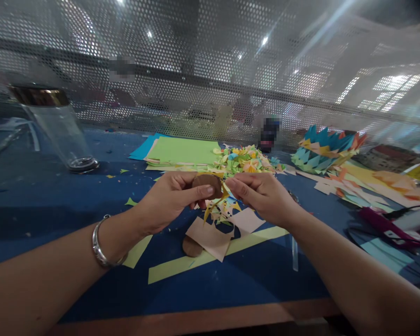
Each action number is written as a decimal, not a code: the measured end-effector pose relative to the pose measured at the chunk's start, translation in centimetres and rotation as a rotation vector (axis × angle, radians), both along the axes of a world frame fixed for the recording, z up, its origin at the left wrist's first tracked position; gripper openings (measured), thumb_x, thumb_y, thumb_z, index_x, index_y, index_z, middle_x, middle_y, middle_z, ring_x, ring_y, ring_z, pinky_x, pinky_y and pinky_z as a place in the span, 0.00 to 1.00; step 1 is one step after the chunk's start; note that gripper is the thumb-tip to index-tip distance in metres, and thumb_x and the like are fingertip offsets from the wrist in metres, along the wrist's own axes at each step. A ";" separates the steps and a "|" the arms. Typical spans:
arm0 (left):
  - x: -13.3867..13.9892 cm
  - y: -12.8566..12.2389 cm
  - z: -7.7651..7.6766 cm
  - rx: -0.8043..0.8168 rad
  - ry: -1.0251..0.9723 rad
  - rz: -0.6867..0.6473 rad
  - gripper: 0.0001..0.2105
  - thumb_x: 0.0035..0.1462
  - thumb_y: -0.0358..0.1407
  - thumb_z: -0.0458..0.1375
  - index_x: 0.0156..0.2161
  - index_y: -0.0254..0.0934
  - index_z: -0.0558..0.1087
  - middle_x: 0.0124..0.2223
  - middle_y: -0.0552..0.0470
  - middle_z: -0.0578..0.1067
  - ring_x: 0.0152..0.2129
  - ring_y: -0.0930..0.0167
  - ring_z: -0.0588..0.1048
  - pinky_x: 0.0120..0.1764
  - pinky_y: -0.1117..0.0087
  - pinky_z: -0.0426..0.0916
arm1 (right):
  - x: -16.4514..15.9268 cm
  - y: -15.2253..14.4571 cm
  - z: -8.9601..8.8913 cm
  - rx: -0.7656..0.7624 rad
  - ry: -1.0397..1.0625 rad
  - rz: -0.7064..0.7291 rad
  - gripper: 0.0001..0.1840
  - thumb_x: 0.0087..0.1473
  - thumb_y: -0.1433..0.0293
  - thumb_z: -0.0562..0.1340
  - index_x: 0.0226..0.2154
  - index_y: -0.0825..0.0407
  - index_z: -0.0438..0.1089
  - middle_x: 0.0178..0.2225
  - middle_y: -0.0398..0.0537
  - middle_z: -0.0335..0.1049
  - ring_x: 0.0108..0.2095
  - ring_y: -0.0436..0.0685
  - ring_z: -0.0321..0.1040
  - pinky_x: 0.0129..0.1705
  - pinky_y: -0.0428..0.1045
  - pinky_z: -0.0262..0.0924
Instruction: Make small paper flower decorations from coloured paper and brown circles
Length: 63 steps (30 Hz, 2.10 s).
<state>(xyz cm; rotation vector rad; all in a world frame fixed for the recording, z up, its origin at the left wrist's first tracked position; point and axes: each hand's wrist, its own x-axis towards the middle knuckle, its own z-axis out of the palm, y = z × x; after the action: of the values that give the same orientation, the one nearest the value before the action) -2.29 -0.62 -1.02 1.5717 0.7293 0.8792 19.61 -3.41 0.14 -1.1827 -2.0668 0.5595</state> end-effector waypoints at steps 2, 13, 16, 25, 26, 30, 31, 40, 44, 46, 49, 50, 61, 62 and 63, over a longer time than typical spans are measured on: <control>0.1 0.0 0.0 -0.008 -0.016 -0.020 0.06 0.55 0.37 0.65 0.34 0.36 0.79 0.28 0.53 0.74 0.23 0.77 0.68 0.27 0.76 0.62 | 0.0 0.0 0.0 0.000 -0.003 0.003 0.27 0.64 0.51 0.53 0.21 0.52 0.58 0.20 0.38 0.49 0.22 0.46 0.49 0.24 0.48 0.42; 0.2 0.1 0.1 -0.022 -0.014 -0.073 0.05 0.55 0.36 0.64 0.34 0.36 0.80 0.33 0.51 0.79 0.25 0.77 0.68 0.29 0.75 0.62 | 0.2 0.2 -0.1 0.034 -0.077 0.000 0.27 0.64 0.50 0.52 0.21 0.51 0.56 0.22 0.38 0.48 0.23 0.48 0.47 0.25 0.49 0.41; 0.1 0.1 0.1 -0.030 0.008 -0.069 0.06 0.55 0.36 0.64 0.35 0.36 0.80 0.33 0.51 0.78 0.24 0.77 0.67 0.29 0.74 0.62 | 0.2 0.2 -0.1 0.039 -0.090 -0.005 0.27 0.64 0.51 0.53 0.21 0.51 0.55 0.22 0.38 0.47 0.22 0.47 0.46 0.25 0.49 0.40; 0.0 0.4 0.1 -0.060 0.004 -0.178 0.04 0.56 0.35 0.63 0.35 0.36 0.80 0.32 0.53 0.76 0.26 0.77 0.67 0.30 0.75 0.60 | 0.4 -0.1 -0.2 0.040 -0.101 0.010 0.26 0.64 0.51 0.54 0.21 0.51 0.55 0.21 0.38 0.46 0.22 0.47 0.47 0.25 0.48 0.41; -0.1 0.5 0.1 -0.072 0.004 -0.190 0.04 0.56 0.35 0.63 0.35 0.36 0.80 0.32 0.54 0.76 0.26 0.77 0.67 0.30 0.75 0.59 | 0.4 -0.1 -0.2 0.040 -0.102 0.012 0.26 0.64 0.51 0.54 0.21 0.51 0.55 0.21 0.38 0.46 0.22 0.47 0.47 0.24 0.48 0.41; -0.2 0.6 0.0 -0.096 -0.012 -0.244 0.04 0.57 0.34 0.63 0.33 0.36 0.79 0.29 0.55 0.74 0.25 0.77 0.66 0.31 0.74 0.59 | 0.3 -0.1 0.0 0.038 -0.104 0.011 0.27 0.64 0.51 0.54 0.21 0.51 0.54 0.21 0.37 0.45 0.21 0.47 0.46 0.24 0.48 0.40; -0.2 0.5 0.1 -0.097 -0.021 -0.263 0.04 0.57 0.33 0.63 0.32 0.36 0.79 0.28 0.56 0.73 0.25 0.77 0.65 0.31 0.74 0.59 | 0.2 -0.1 0.0 0.035 -0.105 0.013 0.27 0.63 0.51 0.54 0.21 0.51 0.55 0.21 0.37 0.46 0.21 0.47 0.47 0.24 0.48 0.41; -0.5 0.8 0.5 -0.049 0.056 -0.318 0.07 0.58 0.34 0.62 0.30 0.36 0.78 0.27 0.57 0.72 0.22 0.77 0.63 0.29 0.73 0.56 | 0.2 -0.2 0.0 0.037 -0.116 0.039 0.27 0.64 0.51 0.54 0.21 0.51 0.55 0.21 0.38 0.47 0.22 0.47 0.47 0.25 0.48 0.42; -0.6 1.0 0.4 -0.052 0.059 -0.368 0.07 0.59 0.32 0.60 0.30 0.36 0.77 0.28 0.56 0.73 0.25 0.76 0.66 0.34 0.73 0.60 | 0.1 -0.3 -0.1 0.045 -0.124 0.044 0.27 0.64 0.52 0.54 0.21 0.51 0.54 0.21 0.38 0.47 0.21 0.47 0.47 0.24 0.48 0.41; -0.7 1.0 0.4 -0.046 0.066 -0.393 0.06 0.59 0.32 0.60 0.31 0.36 0.77 0.29 0.56 0.73 0.27 0.76 0.67 0.35 0.74 0.60 | 0.0 -0.3 -0.1 0.048 -0.132 0.048 0.27 0.64 0.52 0.54 0.21 0.51 0.54 0.20 0.37 0.47 0.21 0.47 0.47 0.24 0.48 0.41; -0.8 1.2 0.4 -0.031 0.095 -0.407 0.05 0.60 0.32 0.60 0.33 0.36 0.76 0.30 0.56 0.72 0.29 0.76 0.67 0.36 0.74 0.61 | 0.1 -0.2 -0.2 0.057 -0.141 0.046 0.26 0.63 0.53 0.55 0.20 0.51 0.53 0.20 0.37 0.47 0.21 0.46 0.47 0.24 0.47 0.41; -0.9 1.2 0.4 -0.024 0.106 -0.406 0.05 0.60 0.32 0.60 0.32 0.36 0.76 0.30 0.56 0.71 0.29 0.76 0.67 0.36 0.74 0.61 | 0.1 -0.2 -0.2 0.061 -0.145 0.045 0.26 0.63 0.53 0.55 0.20 0.51 0.53 0.20 0.37 0.46 0.21 0.46 0.46 0.24 0.47 0.41; -1.2 1.8 0.6 0.069 0.200 -0.451 0.09 0.57 0.37 0.61 0.28 0.36 0.76 0.29 0.52 0.71 0.29 0.72 0.68 0.37 0.70 0.64 | 0.1 -0.1 -0.3 0.080 -0.194 0.060 0.26 0.64 0.53 0.55 0.20 0.51 0.54 0.20 0.37 0.46 0.21 0.46 0.47 0.24 0.47 0.42; -1.2 1.8 0.6 0.068 0.198 -0.456 0.08 0.57 0.37 0.61 0.29 0.36 0.76 0.29 0.52 0.71 0.29 0.72 0.67 0.36 0.70 0.64 | 0.0 -0.1 -0.3 0.076 -0.192 0.060 0.26 0.64 0.53 0.55 0.20 0.51 0.53 0.20 0.37 0.46 0.21 0.46 0.47 0.24 0.47 0.41; -1.2 1.9 0.5 0.066 0.196 -0.463 0.08 0.57 0.37 0.61 0.30 0.36 0.76 0.29 0.53 0.71 0.29 0.72 0.67 0.36 0.71 0.63 | 0.0 -0.1 -0.3 0.073 -0.191 0.063 0.26 0.64 0.53 0.55 0.20 0.51 0.53 0.20 0.37 0.45 0.21 0.46 0.47 0.24 0.47 0.41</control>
<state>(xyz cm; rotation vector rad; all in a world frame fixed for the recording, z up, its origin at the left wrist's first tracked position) -3.49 1.26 -0.48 1.8050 0.4430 0.4162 19.58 -3.53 -0.18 -1.1703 -2.2721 0.4097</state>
